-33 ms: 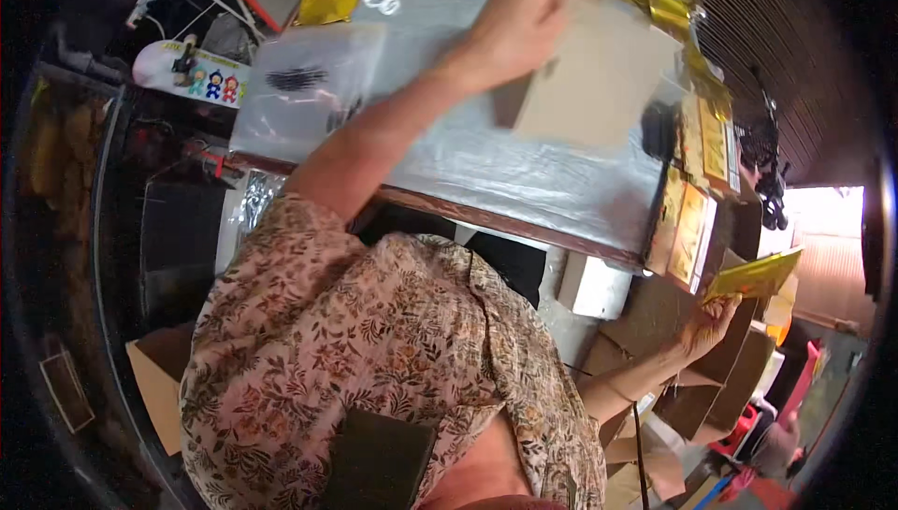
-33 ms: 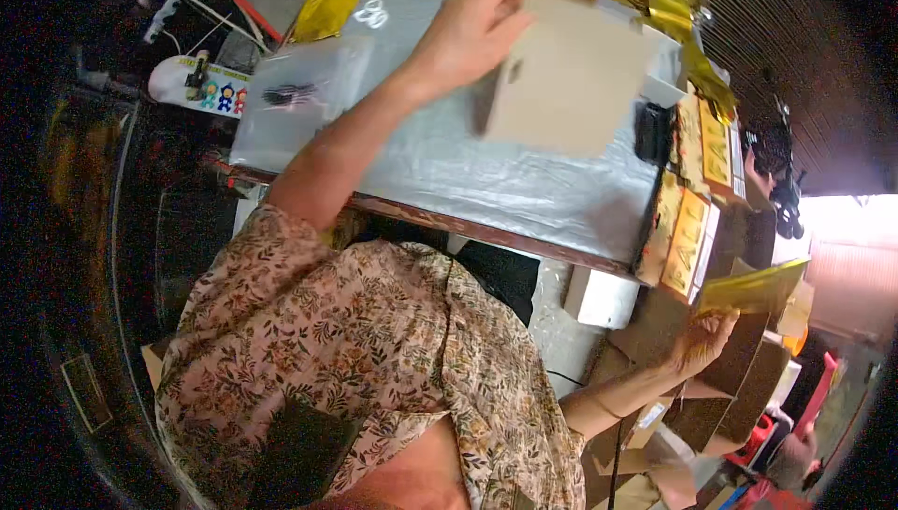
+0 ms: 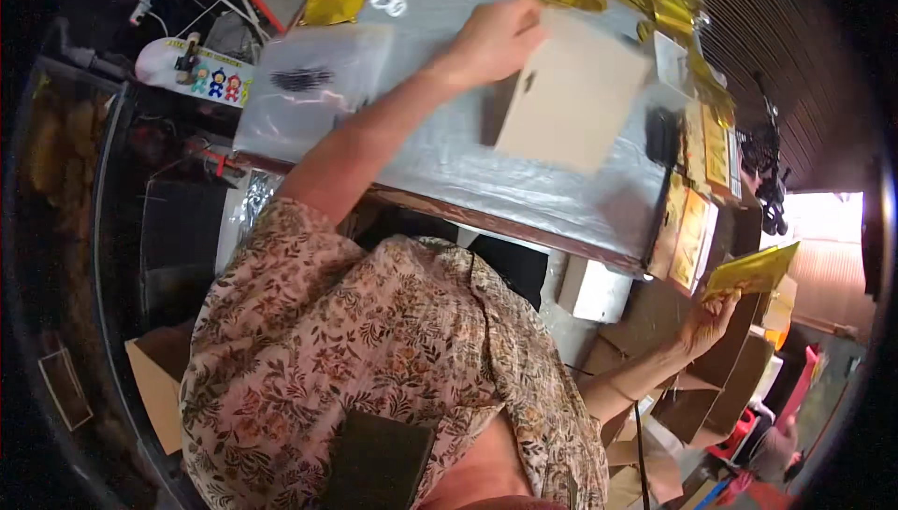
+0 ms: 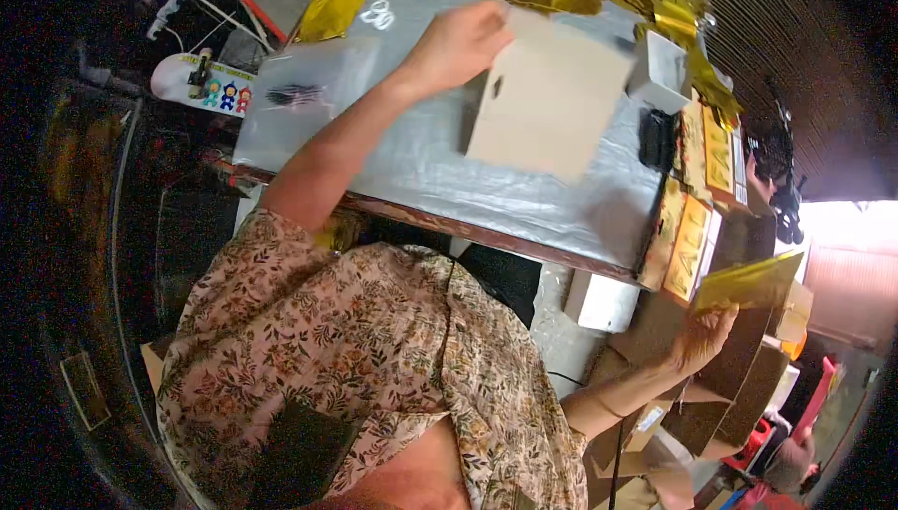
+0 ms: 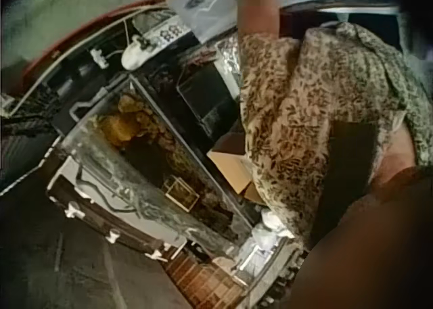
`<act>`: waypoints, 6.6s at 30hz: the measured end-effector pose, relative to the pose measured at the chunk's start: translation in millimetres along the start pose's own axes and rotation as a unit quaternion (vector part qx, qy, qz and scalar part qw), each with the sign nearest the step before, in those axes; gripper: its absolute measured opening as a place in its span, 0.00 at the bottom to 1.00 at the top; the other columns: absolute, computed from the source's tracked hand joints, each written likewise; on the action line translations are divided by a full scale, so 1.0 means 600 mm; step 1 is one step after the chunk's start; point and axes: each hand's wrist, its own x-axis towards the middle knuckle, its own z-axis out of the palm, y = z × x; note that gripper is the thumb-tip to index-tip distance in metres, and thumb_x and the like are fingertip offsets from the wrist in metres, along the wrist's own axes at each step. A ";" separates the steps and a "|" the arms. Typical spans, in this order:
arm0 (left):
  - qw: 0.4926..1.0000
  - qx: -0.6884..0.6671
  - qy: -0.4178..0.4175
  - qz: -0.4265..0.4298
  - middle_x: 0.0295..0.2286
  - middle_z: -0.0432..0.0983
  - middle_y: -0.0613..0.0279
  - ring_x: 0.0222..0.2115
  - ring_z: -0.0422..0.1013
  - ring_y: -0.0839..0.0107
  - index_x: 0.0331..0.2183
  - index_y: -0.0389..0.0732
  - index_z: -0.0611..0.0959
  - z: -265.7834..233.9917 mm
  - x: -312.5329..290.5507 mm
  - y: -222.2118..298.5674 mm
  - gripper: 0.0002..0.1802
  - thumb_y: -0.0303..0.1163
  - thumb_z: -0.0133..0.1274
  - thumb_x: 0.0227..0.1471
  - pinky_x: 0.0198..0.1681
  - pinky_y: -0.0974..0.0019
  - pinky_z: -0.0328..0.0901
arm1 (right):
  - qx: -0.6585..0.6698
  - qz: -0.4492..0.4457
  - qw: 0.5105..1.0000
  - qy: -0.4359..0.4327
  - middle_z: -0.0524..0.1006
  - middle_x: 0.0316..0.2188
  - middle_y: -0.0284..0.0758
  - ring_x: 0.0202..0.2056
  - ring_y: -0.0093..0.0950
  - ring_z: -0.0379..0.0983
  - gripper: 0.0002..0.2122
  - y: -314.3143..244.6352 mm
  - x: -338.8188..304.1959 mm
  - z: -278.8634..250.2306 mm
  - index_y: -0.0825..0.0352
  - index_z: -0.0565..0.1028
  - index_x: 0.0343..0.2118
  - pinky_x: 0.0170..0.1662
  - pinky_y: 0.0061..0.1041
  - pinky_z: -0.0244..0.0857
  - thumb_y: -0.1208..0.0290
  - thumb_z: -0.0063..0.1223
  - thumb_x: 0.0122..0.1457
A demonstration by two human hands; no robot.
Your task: The person folds and organizes gold foil sheets by hand on a workbench.
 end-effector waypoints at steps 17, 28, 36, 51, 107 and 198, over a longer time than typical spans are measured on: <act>0.948 0.318 -0.021 0.010 0.36 0.79 0.62 0.42 0.74 0.58 0.25 0.45 0.89 -0.208 0.003 -0.368 0.05 0.34 0.64 0.43 0.45 0.53 0.67 | -0.155 0.086 0.983 0.041 0.79 0.52 0.38 0.54 0.29 0.75 0.19 0.266 0.094 0.255 0.72 0.72 0.56 0.65 0.34 0.62 0.74 0.59 0.63; 0.964 0.258 -0.033 -0.059 0.48 0.78 0.71 0.53 0.68 0.62 0.23 0.48 0.89 -0.165 0.016 -0.330 0.05 0.37 0.65 0.39 0.53 0.51 0.61 | -0.124 0.134 0.983 -0.031 0.79 0.49 0.36 0.51 0.27 0.74 0.14 0.290 0.129 0.247 0.70 0.75 0.51 0.61 0.31 0.64 0.78 0.59 0.62; 0.980 0.195 -0.023 0.034 0.49 0.77 0.61 0.56 0.66 0.61 0.29 0.45 0.90 0.002 -0.099 -0.078 0.09 0.34 0.63 0.41 0.58 0.51 0.54 | -0.125 0.144 0.978 0.086 0.82 0.44 0.35 0.44 0.25 0.79 0.12 0.309 0.124 0.277 0.69 0.77 0.47 0.52 0.28 0.73 0.81 0.61 0.60; 0.950 0.240 -0.198 0.017 0.65 0.63 0.54 0.70 0.45 0.48 0.71 0.47 0.49 -0.069 -0.199 -0.143 0.75 0.66 0.71 0.31 0.66 0.29 0.34 | -0.352 0.291 0.889 0.020 0.80 0.37 0.32 0.37 0.26 0.75 0.13 0.386 0.133 0.269 0.67 0.79 0.43 0.44 0.27 0.67 0.65 0.61 0.60; 0.919 0.182 -0.271 0.220 0.69 0.53 0.59 0.70 0.47 0.60 0.68 0.42 0.60 0.024 -0.136 -0.140 0.48 0.64 0.50 0.59 0.71 0.45 0.42 | -0.821 0.023 0.562 -0.097 0.84 0.29 0.46 0.31 0.35 0.83 0.11 0.529 0.164 0.315 0.72 0.83 0.38 0.37 0.32 0.74 0.68 0.60 0.59; 0.946 -0.272 -0.069 -0.164 0.52 0.77 0.60 0.51 0.73 0.71 0.56 0.35 0.75 -0.057 -0.059 -0.106 0.29 0.47 0.55 0.64 0.55 0.66 0.67 | -0.402 0.285 0.870 0.001 0.80 0.22 0.26 0.20 0.14 0.68 0.05 0.451 0.138 0.314 0.66 0.84 0.28 0.24 0.15 0.58 0.72 0.66 0.59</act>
